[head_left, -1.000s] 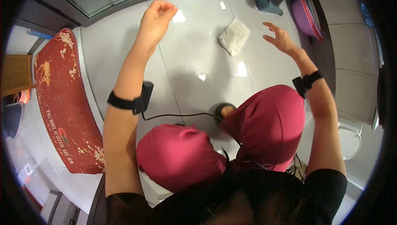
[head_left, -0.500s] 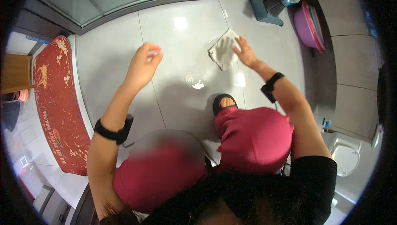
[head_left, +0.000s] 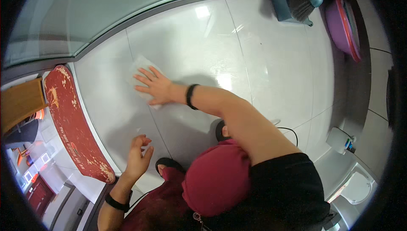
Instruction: Cleaning the tiles of a bathroom wall using a small white cloth.
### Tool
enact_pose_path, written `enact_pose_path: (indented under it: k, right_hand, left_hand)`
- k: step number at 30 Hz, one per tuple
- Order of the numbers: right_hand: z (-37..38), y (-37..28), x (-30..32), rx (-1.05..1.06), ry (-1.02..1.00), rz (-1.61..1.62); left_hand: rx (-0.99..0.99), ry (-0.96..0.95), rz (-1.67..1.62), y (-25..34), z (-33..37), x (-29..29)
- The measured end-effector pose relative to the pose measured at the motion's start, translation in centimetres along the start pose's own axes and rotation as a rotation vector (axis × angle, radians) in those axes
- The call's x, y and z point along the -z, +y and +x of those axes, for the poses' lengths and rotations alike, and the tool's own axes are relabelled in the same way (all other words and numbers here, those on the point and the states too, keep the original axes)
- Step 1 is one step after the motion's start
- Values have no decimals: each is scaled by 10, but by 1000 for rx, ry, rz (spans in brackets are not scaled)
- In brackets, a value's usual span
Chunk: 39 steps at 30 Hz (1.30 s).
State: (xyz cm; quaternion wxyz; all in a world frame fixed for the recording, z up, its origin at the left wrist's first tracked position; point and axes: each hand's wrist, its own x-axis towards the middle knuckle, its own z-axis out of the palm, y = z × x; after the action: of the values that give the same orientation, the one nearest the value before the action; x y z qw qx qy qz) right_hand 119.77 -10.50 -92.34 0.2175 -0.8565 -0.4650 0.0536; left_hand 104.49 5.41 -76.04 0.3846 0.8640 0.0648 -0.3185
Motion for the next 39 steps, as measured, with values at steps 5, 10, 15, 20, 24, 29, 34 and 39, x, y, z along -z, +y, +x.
enact_pose_path:
  k: [5,10,15,20,24,29,34,39]
  right_hand:
    - [16,82,4,-236,104,-105]
    - [-74,158,59,-581,269,-214]
    - [-216,195,95,-961,341,-396]
    - [-269,158,76,-1401,347,-429]
    - [-210,120,70,-969,216,-233]
    - [-130,198,86,-914,336,-257]
    - [-147,251,107,-1002,390,-311]
    - [-243,202,106,-1178,302,-320]
  left_hand:
    - [-11,-20,81,18,24,10]
    - [-142,18,115,45,74,7]
    - [-176,-8,65,67,119,-10]
    - [-155,-31,52,53,134,-36]
    - [-142,-101,18,46,124,-58]
    - [-65,-167,-8,46,111,-66]
    - [-52,-91,-52,52,111,-57]
    - [-53,-42,-39,68,122,-41]
